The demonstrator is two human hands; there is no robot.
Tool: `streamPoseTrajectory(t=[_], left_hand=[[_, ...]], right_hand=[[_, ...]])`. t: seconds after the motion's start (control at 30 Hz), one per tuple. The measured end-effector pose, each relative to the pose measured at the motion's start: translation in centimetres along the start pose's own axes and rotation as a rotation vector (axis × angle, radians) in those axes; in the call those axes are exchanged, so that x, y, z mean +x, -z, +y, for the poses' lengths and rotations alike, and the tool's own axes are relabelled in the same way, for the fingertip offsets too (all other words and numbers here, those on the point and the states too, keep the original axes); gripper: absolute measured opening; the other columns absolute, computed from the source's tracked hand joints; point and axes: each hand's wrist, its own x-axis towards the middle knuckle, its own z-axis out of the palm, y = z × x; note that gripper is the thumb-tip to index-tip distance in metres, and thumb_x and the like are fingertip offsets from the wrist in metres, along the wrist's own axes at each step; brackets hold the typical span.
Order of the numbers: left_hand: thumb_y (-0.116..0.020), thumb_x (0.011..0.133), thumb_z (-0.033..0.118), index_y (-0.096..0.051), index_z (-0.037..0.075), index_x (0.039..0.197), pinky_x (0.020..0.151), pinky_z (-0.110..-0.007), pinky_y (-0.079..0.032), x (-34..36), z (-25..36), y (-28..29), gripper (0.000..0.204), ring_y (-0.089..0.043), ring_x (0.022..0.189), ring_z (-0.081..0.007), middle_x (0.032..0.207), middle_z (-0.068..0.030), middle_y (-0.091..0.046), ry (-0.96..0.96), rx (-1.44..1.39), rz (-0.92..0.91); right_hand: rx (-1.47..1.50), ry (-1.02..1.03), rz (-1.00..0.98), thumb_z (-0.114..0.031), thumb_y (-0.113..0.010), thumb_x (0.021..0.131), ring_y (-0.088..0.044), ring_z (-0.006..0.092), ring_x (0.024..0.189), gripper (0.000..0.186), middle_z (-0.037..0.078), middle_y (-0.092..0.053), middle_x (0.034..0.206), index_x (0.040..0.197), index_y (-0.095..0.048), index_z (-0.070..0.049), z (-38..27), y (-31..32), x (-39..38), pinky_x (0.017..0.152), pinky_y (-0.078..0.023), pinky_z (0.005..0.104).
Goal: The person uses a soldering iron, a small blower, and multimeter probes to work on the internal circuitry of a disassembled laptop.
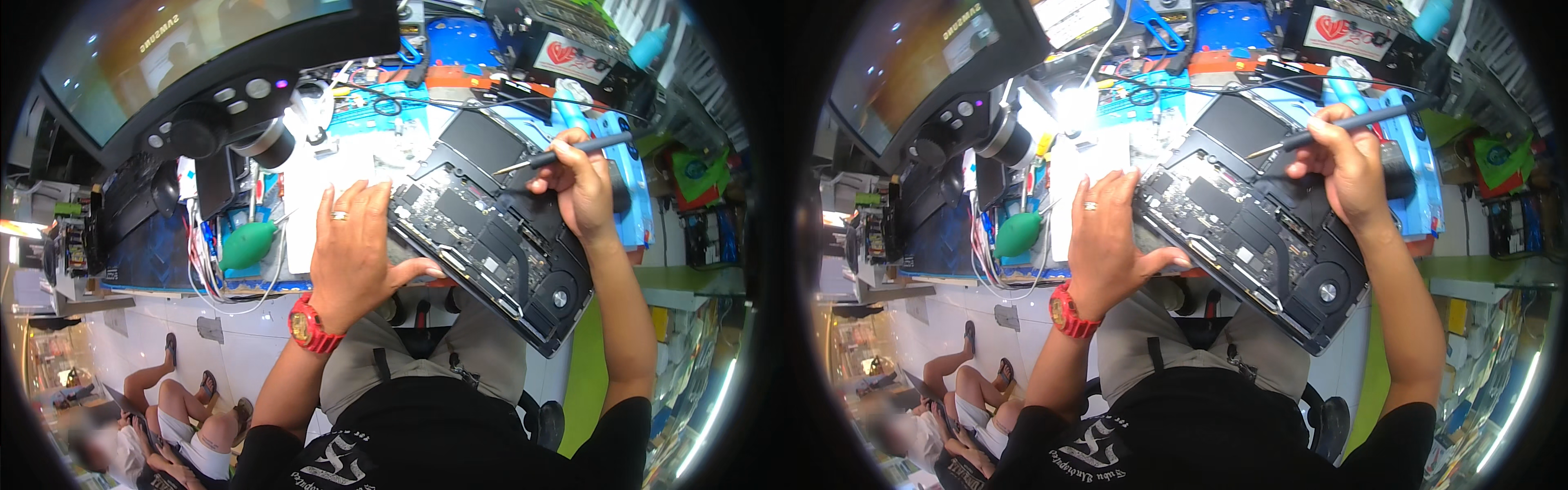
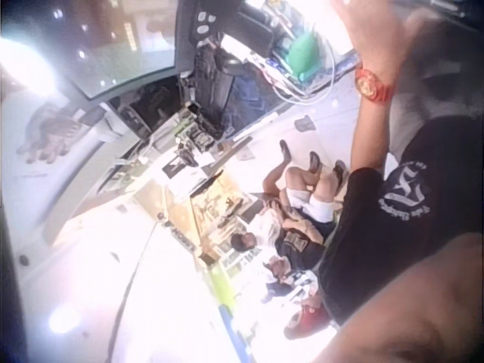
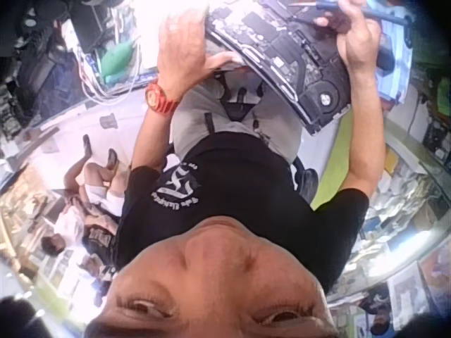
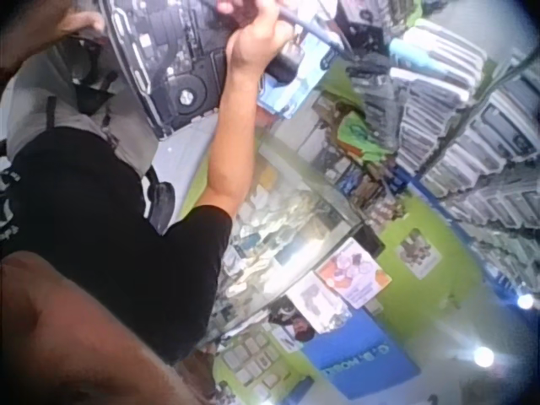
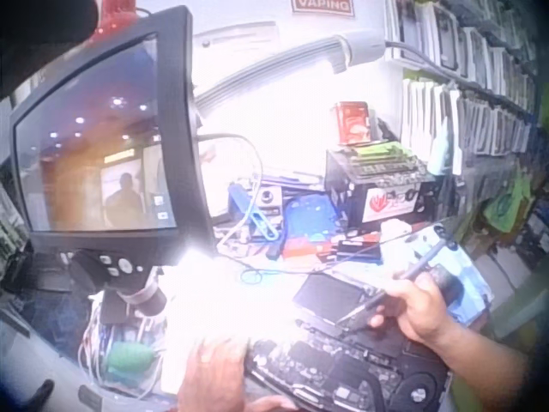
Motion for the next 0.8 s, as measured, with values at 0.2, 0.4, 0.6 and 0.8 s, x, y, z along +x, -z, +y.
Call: streamPoseTrajectory(t=[0.2, 0.4, 0.6, 0.8], left_hand=[[-0.075, 0.074, 0.082, -0.057, -0.007, 0.143, 0.122, -0.064, -0.035, 0.0, -0.1, 0.0, 0.114, -0.058, 0.136, -0.0379, 0.136, -0.0186, -0.066, 0.019, -0.024, 0.004], [-0.077, 0.072, 0.081, -0.055, -0.004, 0.146, 0.123, -0.064, -0.033, 0.0, 0.0, -0.3, 0.114, -0.058, 0.137, -0.0376, 0.137, -0.0193, -0.065, 0.028, -0.049, 0.020], [-0.076, 0.074, 0.081, -0.056, -0.005, 0.144, 0.123, -0.062, -0.034, -0.1, -0.3, -0.3, 0.113, -0.059, 0.136, -0.0388, 0.136, -0.0203, -0.066, 0.033, -0.053, 0.003], [-0.077, 0.075, 0.080, -0.057, -0.006, 0.142, 0.121, -0.058, -0.039, -0.1, -0.4, -0.4, 0.110, -0.059, 0.135, -0.0390, 0.135, -0.0212, -0.066, 0.003, -0.089, 0.035]], right_hand=[[0.039, -0.072, -0.068, -0.010, -0.069, 0.105, -0.076, 0.0206, 0.077, 0.024, 0.011, -0.073, 0.091, 0.126, -0.067, 0.000, -1.1, 0.5, 0.0, 0.073, -0.067, 0.0394], [-0.039, -0.073, -0.073, -0.010, -0.071, 0.104, -0.077, 0.0205, 0.078, 0.017, 0.010, -0.073, 0.089, 0.117, -0.064, -0.002, -0.8, 0.7, -0.1, 0.072, -0.067, 0.0377], [-0.058, -0.021, 0.001, -0.015, -0.069, 0.105, -0.075, 0.0214, 0.070, 0.013, 0.008, -0.070, 0.084, 0.104, -0.059, -0.006, -0.5, 0.0, -0.2, 0.065, -0.066, 0.0380], [-0.074, -0.008, 0.041, -0.016, -0.069, 0.104, -0.073, 0.0205, 0.063, 0.015, 0.008, -0.069, 0.080, 0.101, -0.057, -0.008, -0.3, -0.1, -0.4, 0.061, -0.064, 0.0344]])
